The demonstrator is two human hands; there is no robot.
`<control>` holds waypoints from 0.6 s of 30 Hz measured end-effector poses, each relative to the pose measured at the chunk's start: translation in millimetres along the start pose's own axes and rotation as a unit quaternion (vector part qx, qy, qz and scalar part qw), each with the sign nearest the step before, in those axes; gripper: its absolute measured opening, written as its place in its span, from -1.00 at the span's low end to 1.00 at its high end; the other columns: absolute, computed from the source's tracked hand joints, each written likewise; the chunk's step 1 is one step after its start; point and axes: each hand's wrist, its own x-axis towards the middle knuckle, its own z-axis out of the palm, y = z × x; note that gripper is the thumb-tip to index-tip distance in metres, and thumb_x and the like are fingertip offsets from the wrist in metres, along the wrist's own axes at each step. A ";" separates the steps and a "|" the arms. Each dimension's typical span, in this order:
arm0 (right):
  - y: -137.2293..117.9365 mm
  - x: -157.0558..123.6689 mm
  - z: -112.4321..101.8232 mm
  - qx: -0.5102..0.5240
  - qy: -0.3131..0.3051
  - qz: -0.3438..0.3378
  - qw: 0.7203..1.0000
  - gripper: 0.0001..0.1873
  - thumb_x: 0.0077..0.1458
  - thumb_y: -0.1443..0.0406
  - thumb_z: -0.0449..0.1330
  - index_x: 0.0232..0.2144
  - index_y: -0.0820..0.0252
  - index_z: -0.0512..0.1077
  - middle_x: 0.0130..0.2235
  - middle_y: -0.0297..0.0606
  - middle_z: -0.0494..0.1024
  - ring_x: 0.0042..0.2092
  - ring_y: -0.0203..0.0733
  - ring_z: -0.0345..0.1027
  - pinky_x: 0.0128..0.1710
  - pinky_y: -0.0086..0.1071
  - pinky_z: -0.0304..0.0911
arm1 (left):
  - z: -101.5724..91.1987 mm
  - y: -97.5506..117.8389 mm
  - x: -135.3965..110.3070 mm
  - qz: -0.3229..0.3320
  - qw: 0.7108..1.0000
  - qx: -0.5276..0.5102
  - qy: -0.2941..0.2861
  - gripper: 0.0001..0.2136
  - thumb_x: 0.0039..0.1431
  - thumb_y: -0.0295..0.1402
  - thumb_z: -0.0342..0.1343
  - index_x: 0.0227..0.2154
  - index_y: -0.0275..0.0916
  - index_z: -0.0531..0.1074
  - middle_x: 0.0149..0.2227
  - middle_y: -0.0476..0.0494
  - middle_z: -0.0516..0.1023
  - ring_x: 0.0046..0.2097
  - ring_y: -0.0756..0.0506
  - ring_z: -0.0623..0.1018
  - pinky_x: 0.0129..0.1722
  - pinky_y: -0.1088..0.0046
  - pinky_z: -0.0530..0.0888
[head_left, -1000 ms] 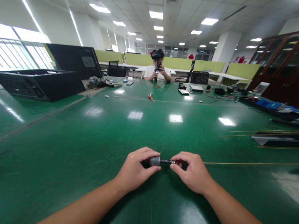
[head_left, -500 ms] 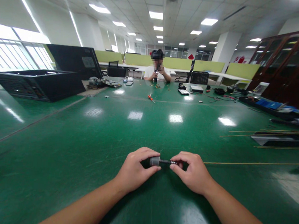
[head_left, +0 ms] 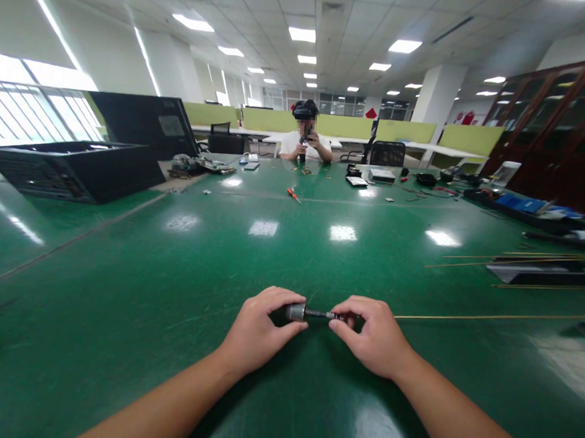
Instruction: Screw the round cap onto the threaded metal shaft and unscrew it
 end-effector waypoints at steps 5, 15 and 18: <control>-0.1 0.3 0.0 0.013 0.006 0.005 1.000 -0.90 0.04 0.32 0.26 -0.36 0.17 0.58 -0.47 -0.31 0.52 -0.43 -0.26 0.37 -0.38 -0.40 0.20 | -3.5 -8.9 1.8 -0.054 0.998 0.020 -0.009 -0.74 0.01 -0.34 0.31 -0.19 -0.16 0.52 -0.18 -0.09 0.59 -0.13 -0.15 0.56 -0.05 0.30 0.48; -0.8 -0.9 5.7 0.081 -0.059 0.051 0.994 -0.88 0.01 0.31 0.27 -0.38 0.22 0.59 -0.45 -0.27 0.57 -0.45 -0.27 0.36 -0.45 -0.43 0.20 | -67.2 -29.9 -18.6 -0.228 0.971 -0.051 0.051 -0.36 0.01 0.04 0.22 0.09 -0.26 0.38 -0.04 -0.23 0.56 -0.02 -0.25 0.55 0.12 0.14 0.43; -1.4 -1.2 7.0 0.091 -0.076 0.051 0.992 -0.87 -0.01 0.30 0.27 -0.39 0.22 0.60 -0.46 -0.27 0.57 -0.44 -0.25 0.38 -0.43 -0.42 0.22 | -107.6 -33.9 -54.0 -0.283 0.956 -0.016 0.068 -0.36 -0.05 0.15 0.21 -0.02 -0.21 0.45 -0.12 -0.14 0.61 -0.04 -0.24 0.57 0.05 0.21 0.48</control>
